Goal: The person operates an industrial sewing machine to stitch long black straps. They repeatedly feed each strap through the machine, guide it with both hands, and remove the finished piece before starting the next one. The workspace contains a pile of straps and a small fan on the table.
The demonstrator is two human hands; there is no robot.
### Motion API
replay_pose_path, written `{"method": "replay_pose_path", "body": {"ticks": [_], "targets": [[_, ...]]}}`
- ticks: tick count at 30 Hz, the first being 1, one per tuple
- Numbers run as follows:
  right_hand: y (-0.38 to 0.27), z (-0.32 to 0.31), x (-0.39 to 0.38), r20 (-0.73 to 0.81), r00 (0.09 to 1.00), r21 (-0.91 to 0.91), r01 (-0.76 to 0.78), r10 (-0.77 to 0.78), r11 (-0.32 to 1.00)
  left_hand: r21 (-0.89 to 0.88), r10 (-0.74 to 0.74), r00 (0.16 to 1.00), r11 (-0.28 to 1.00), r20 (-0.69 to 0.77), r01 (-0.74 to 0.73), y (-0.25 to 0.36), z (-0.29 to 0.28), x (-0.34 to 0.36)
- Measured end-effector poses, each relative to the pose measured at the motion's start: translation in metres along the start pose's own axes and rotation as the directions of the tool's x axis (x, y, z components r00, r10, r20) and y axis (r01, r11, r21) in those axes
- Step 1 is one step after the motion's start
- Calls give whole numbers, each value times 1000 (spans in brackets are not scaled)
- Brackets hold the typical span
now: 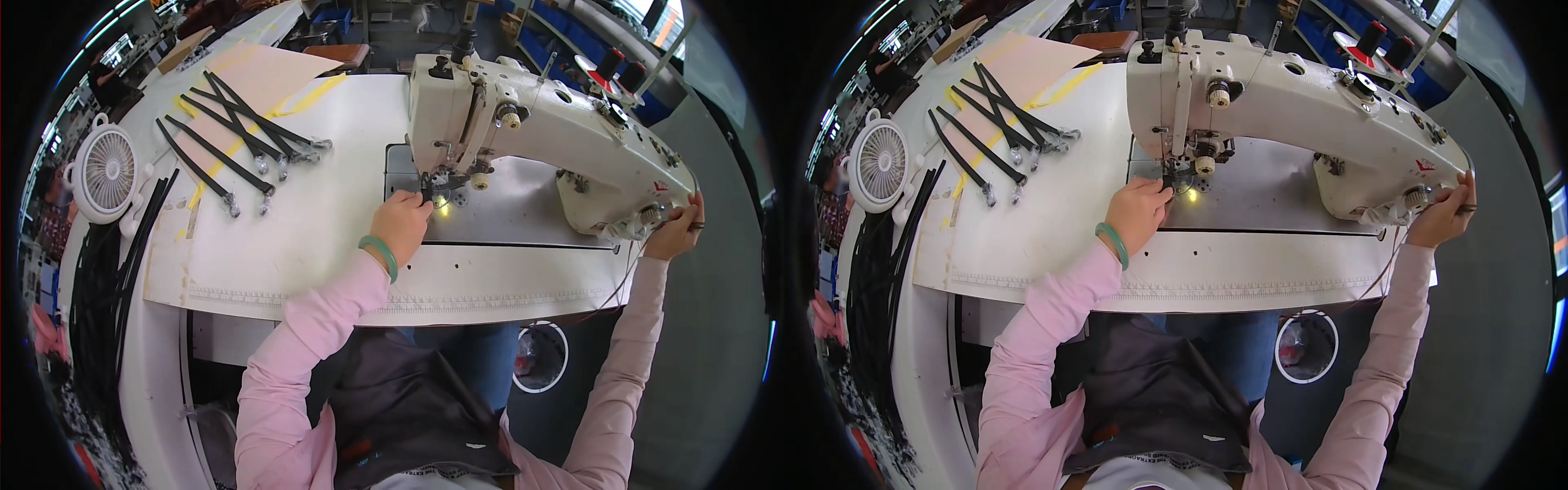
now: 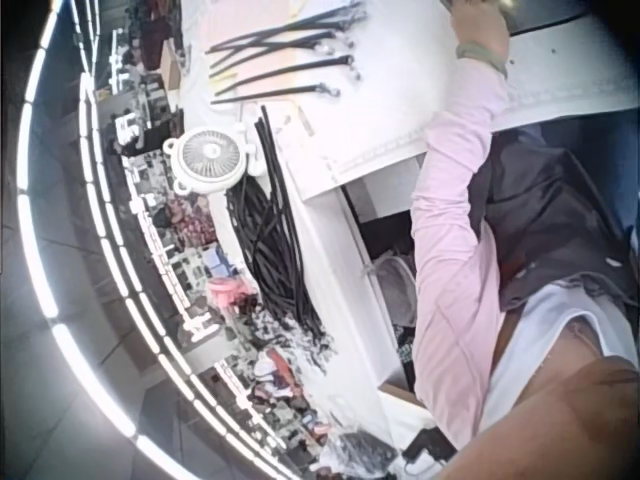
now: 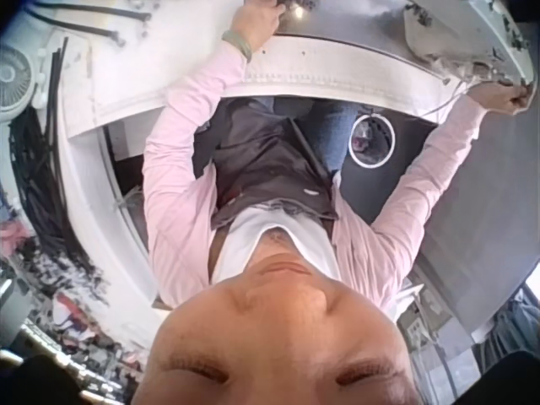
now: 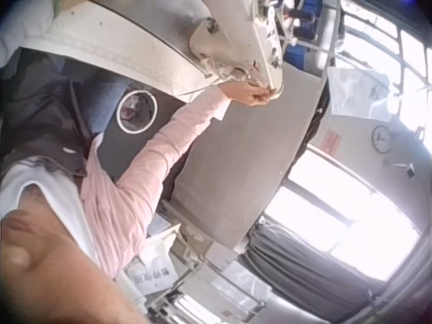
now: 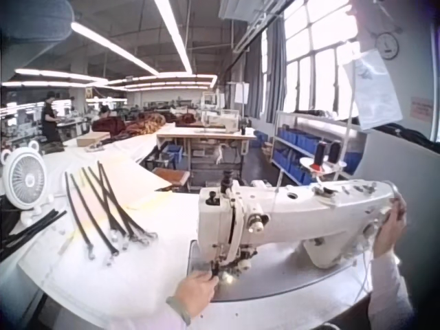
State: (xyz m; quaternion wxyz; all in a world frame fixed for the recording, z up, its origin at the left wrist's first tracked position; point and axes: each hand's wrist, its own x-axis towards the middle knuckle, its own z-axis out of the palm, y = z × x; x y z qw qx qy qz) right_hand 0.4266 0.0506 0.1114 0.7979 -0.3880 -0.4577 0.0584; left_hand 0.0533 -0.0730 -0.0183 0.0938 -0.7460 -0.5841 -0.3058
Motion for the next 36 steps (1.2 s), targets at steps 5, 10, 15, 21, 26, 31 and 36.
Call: {"method": "replay_pose_path", "body": {"ticks": [5, 10, 15, 21, 26, 31, 36], "targets": [[137, -100, 190, 143, 964, -795, 246, -223, 555, 1, 51, 999, 999, 14, -51, 3, 9, 7], [185, -123, 235, 334, 918, -697, 88, 214, 711, -104, 20, 999, 994, -48, -24, 0, 8, 6], [199, -121, 209, 252, 950, -726, 60, 184, 685, -291, -274, 960, 915, 62, 280, 9, -8, 11], [185, -138, 228, 258, 940, -775, 63, 224, 629, -242, -73, 997, 968, -26, 65, 6, 3, 12], [177, -121, 230, 302, 881, -794, 20, 365, 608, -167, -20, 998, 986, -60, 9, 2, 6, 8], [177, -115, 195, 160, 910, -574, -229, 382, 786, -172, 6, 998, 985, -69, -18, -2, 8, 8], [179, -123, 104, 31, 916, -52, -399, 401, 916, -132, 79, 992, 987, -101, -92, -1, 8, 12]]}}
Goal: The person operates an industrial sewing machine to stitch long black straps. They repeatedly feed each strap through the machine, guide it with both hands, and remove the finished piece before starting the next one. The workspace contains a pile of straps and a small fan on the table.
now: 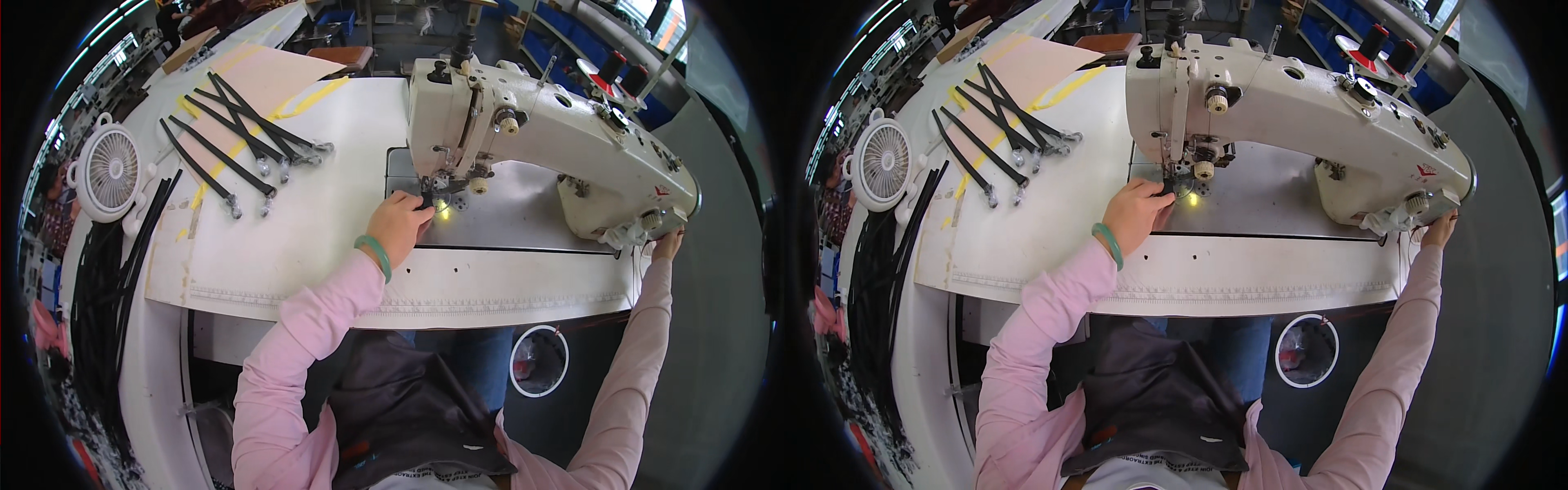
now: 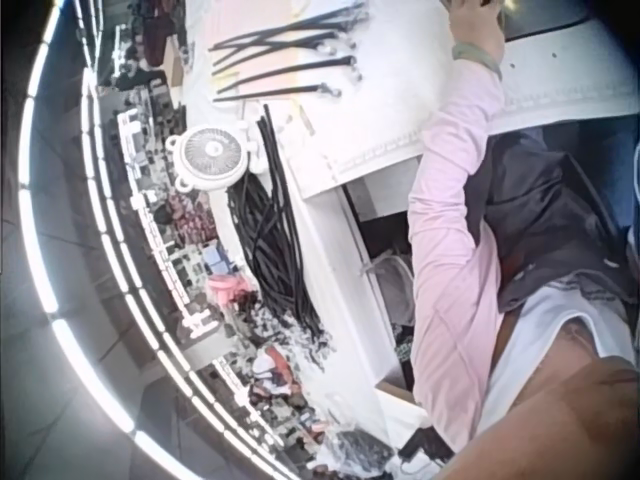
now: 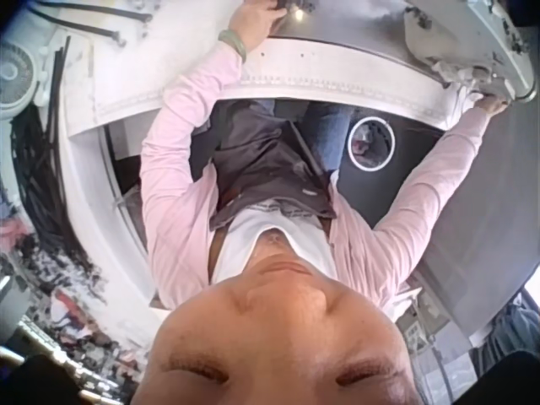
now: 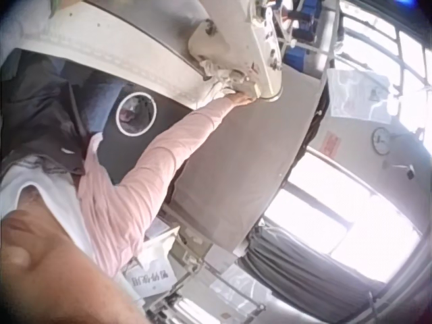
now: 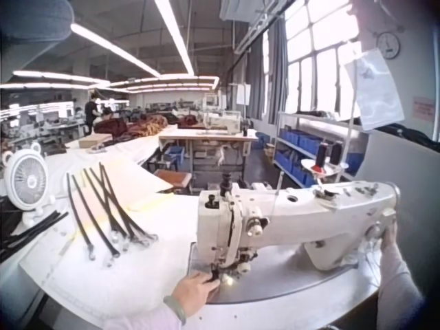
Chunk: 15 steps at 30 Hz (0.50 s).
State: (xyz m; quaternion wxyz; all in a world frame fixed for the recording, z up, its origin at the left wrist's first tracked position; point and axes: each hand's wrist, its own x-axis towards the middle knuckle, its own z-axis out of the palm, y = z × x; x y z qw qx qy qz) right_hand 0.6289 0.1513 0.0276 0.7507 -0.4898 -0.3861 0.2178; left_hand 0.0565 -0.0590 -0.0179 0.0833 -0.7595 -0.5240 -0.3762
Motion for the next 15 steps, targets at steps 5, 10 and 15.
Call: {"method": "replay_pose_path", "body": {"ticks": [5, 10, 15], "targets": [[-34, 27, 8, -35, 995, -194, 87, -96, 977, 74, -47, 997, 996, 54, 43, 3, -10, -4], [-55, 10, 91, 275, 924, -601, 381, -266, 702, 70, -33, 999, 997, 42, 30, 2, -5, -1], [-50, -24, 142, 302, 948, -707, 294, -102, 643, 36, -11, 1000, 999, -9, 11, 1, 1, -2]]}}
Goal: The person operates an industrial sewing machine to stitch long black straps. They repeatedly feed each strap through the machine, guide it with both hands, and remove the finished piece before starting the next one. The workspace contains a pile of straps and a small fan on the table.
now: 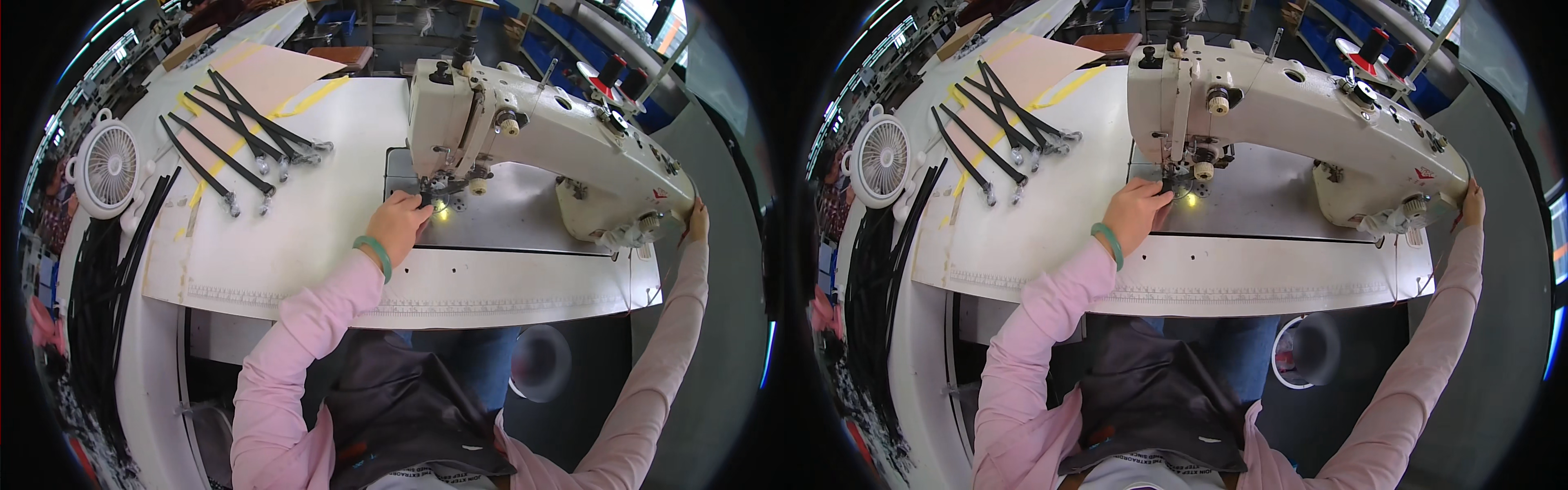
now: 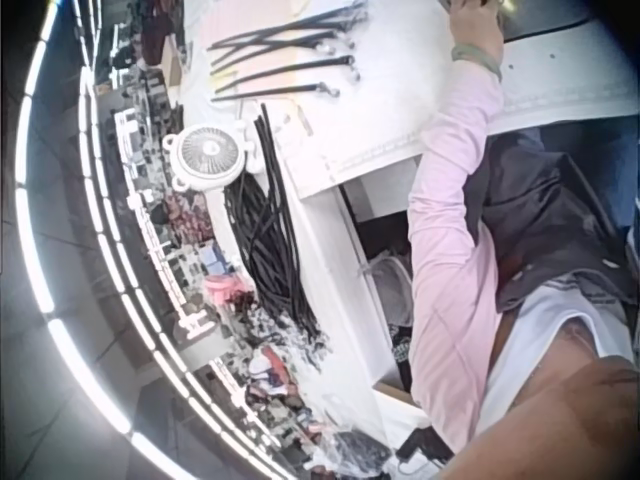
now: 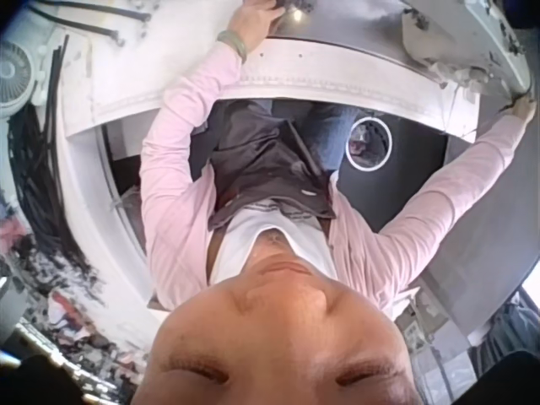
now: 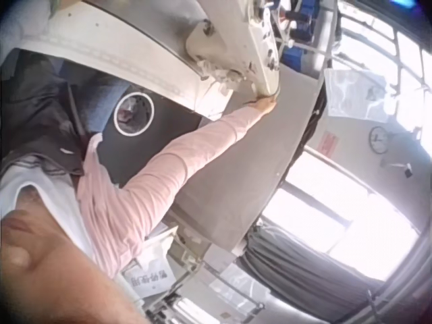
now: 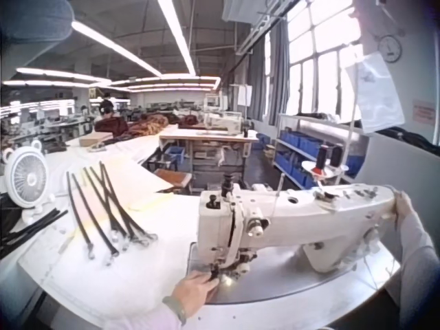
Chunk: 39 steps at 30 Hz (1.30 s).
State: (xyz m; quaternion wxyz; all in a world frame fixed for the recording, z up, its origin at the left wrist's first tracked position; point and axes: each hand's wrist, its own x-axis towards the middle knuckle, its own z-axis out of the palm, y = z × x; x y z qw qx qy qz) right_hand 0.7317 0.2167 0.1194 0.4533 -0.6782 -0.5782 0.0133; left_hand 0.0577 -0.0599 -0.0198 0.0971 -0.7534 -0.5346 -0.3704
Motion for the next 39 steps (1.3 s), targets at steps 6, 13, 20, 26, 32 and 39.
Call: {"method": "replay_pose_path", "body": {"ticks": [6, 13, 20, 26, 32, 39], "targets": [[-45, 45, -66, 0, 969, 228, -241, 247, 943, 57, -27, 998, 998, 51, 24, -4, -9, -4], [-36, 72, -134, -118, 944, 716, -134, 308, 685, 28, 6, 997, 1000, 71, -8, -5, 2, -1], [-98, 42, -98, -145, 975, 357, -105, 166, 928, 60, -30, 998, 998, 60, 27, -5, -9, -4], [-54, 31, -46, 31, 980, 240, -200, 198, 950, 12, -13, 1000, 1000, 25, 12, -9, -1, -1], [-24, 48, -99, -125, 969, 548, -110, 212, 829, -31, -26, 997, 999, 69, 28, -6, -3, 4], [-72, 50, -88, -245, 963, 291, -36, 110, 956, 73, -69, 993, 995, 98, 62, -2, -9, 0]]}}
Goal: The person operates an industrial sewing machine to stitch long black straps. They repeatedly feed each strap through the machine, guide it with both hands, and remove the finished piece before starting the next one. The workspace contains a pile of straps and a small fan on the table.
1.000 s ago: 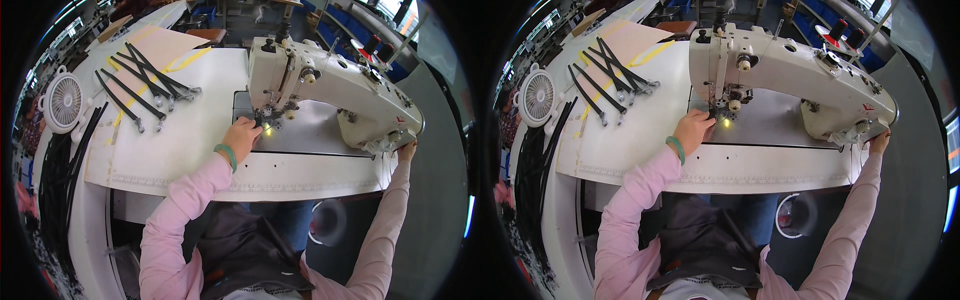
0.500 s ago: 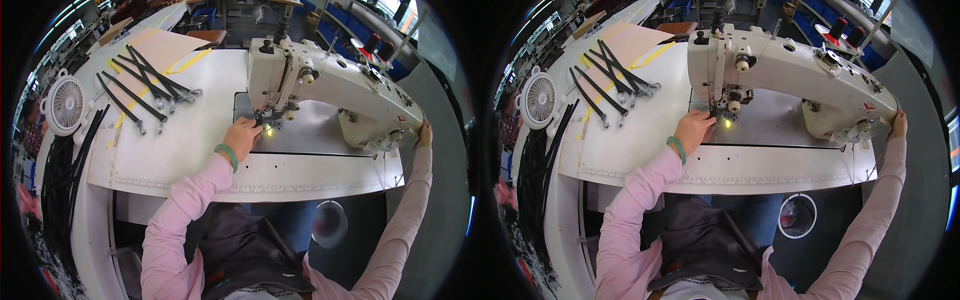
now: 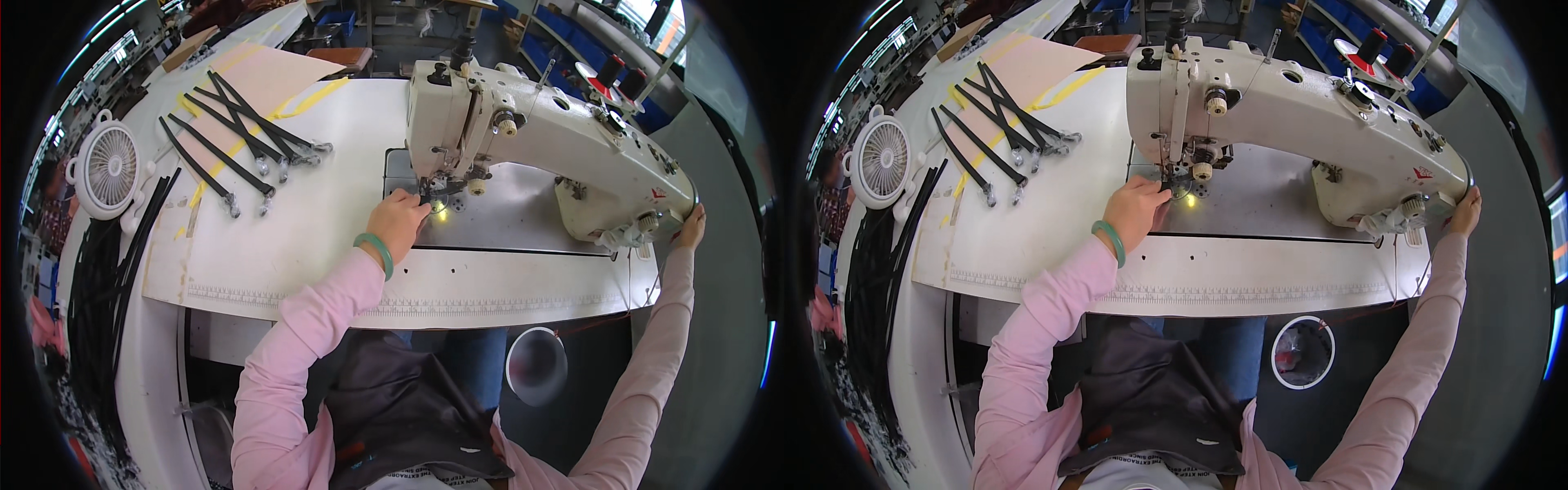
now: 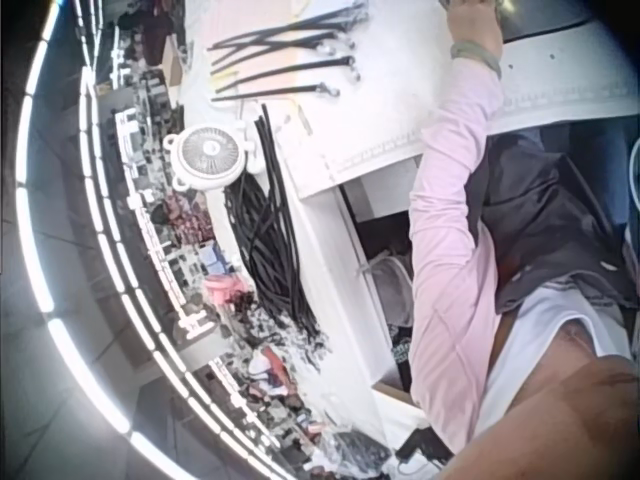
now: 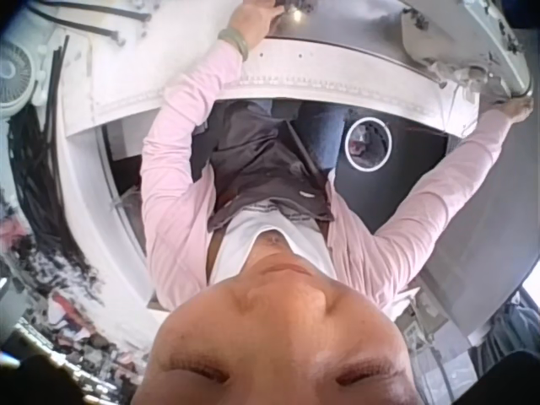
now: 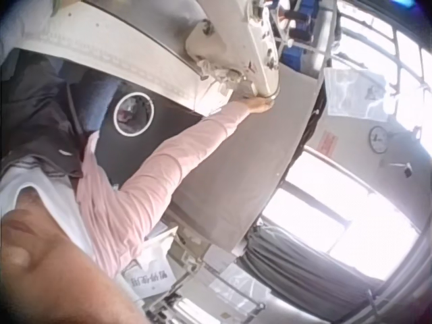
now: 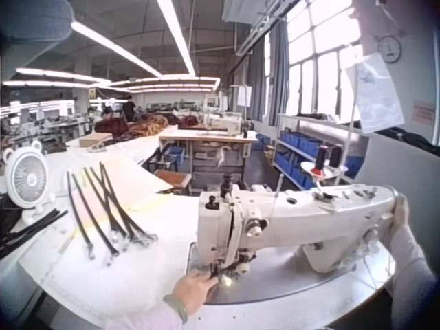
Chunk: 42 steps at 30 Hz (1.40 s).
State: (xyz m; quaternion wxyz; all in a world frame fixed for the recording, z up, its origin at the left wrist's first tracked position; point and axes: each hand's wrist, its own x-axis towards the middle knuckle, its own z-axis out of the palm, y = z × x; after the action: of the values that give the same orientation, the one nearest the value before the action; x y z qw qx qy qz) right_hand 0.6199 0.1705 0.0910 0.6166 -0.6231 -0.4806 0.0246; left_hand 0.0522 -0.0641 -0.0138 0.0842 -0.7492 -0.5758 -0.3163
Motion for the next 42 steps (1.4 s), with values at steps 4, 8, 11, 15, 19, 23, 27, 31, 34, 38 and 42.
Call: {"method": "replay_pose_path", "body": {"ticks": [4, 8, 11, 15, 19, 23, 27, 31, 34, 38, 42], "targets": [[18, -20, 58, 167, 971, -198, 205, -173, 959, -42, 47, 997, 998, -64, -50, -4, 9, 5], [31, -31, 84, 289, 956, -274, 40, 42, 961, -86, 42, 995, 995, -90, -50, -6, 11, 4], [43, -20, 61, 263, 957, -294, -45, 126, 955, -71, 36, 997, 997, -74, -41, -7, 8, 2], [51, -30, 56, 103, 994, -183, 42, -23, 982, -89, 66, 994, 993, -92, -74, -5, 10, 7], [28, -28, 65, 236, 972, -283, 60, 9, 957, -87, 62, 997, 994, -56, -66, -8, 9, 5], [31, -15, 23, 121, 990, 35, -78, 73, 996, -92, 37, 999, 995, -32, -40, -7, 8, 6], [5, 11, -38, 28, 980, 270, -195, 195, 943, -38, 19, 999, 999, -36, -21, -8, 6, 1], [29, -22, 5, 15, 999, 107, -46, 44, 993, 8, 6, 1000, 1000, 0, -6, 2, 8, 7], [20, -12, 14, 56, 998, -5, 36, -36, 999, 72, -12, 999, 997, 41, 9, 1, 3, 4], [12, -21, 53, 140, 974, -180, 202, -178, 963, 58, -1, 999, 998, 51, -2, 4, 4, 8], [14, -25, 67, 269, 963, -245, 74, -5, 967, 42, -4, 999, 999, 43, 2, 1, 4, 9]]}}
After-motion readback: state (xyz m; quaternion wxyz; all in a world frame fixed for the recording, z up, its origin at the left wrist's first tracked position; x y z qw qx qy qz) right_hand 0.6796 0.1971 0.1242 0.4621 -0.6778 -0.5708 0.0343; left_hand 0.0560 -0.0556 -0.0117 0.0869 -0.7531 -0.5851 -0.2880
